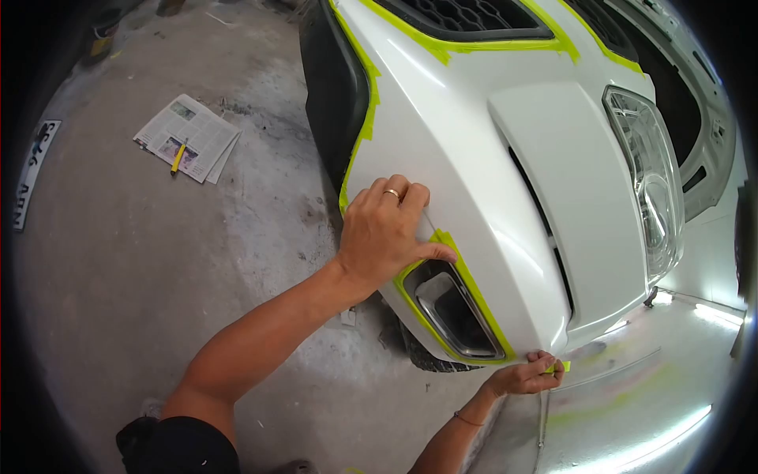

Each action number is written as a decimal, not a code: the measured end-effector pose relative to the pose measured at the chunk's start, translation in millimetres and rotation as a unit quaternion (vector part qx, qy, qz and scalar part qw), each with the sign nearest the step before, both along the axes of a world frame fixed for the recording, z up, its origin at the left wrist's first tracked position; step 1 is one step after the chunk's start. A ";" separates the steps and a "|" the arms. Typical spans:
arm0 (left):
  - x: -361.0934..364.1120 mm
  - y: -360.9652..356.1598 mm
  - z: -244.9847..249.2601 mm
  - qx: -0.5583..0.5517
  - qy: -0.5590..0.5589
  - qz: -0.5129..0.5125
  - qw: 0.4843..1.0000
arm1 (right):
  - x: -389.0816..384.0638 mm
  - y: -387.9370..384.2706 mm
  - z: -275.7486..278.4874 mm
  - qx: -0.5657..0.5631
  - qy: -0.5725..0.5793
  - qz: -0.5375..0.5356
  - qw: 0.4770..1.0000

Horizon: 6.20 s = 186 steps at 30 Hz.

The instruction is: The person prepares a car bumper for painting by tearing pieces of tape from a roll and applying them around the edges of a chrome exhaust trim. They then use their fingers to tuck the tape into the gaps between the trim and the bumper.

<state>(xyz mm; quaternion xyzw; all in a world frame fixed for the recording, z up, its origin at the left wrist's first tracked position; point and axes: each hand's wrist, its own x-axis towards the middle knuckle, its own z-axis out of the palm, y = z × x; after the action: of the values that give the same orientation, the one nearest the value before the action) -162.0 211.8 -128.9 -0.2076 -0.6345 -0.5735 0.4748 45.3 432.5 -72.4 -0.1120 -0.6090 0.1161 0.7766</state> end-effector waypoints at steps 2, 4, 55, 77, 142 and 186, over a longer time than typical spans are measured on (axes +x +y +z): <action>0.9 1.6 -1.2 -0.012 -0.004 -0.008 1.000 | 1.0 0.2 -0.2 -0.003 0.001 0.002 1.000; -1.3 0.9 -1.6 -0.011 0.013 -0.007 1.000 | 2.8 4.9 -1.2 0.001 -0.004 0.009 1.000; 41.9 7.4 -16.8 -0.118 -0.052 -0.052 0.990 | 13.9 -1.3 1.5 -0.046 -0.027 0.090 0.995; 68.3 45.8 -59.1 0.003 -0.091 -0.014 0.996 | 51.0 -5.5 31.4 -0.108 -0.001 0.201 0.974; 206.8 60.4 -43.2 0.123 -0.261 -0.690 0.664 | 114.5 -68.9 17.4 -0.182 -0.657 0.241 0.690; 226.4 90.6 -88.1 -0.080 -0.166 -0.540 0.821 | 131.6 -66.1 -40.8 0.014 -0.709 -0.113 0.696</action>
<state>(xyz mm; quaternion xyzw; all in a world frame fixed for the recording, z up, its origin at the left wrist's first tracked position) 64.4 302.4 -217.0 -0.4556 -0.5342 -0.7108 -0.0416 176.9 366.4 -113.3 -0.2184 -0.9633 -0.0947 0.1238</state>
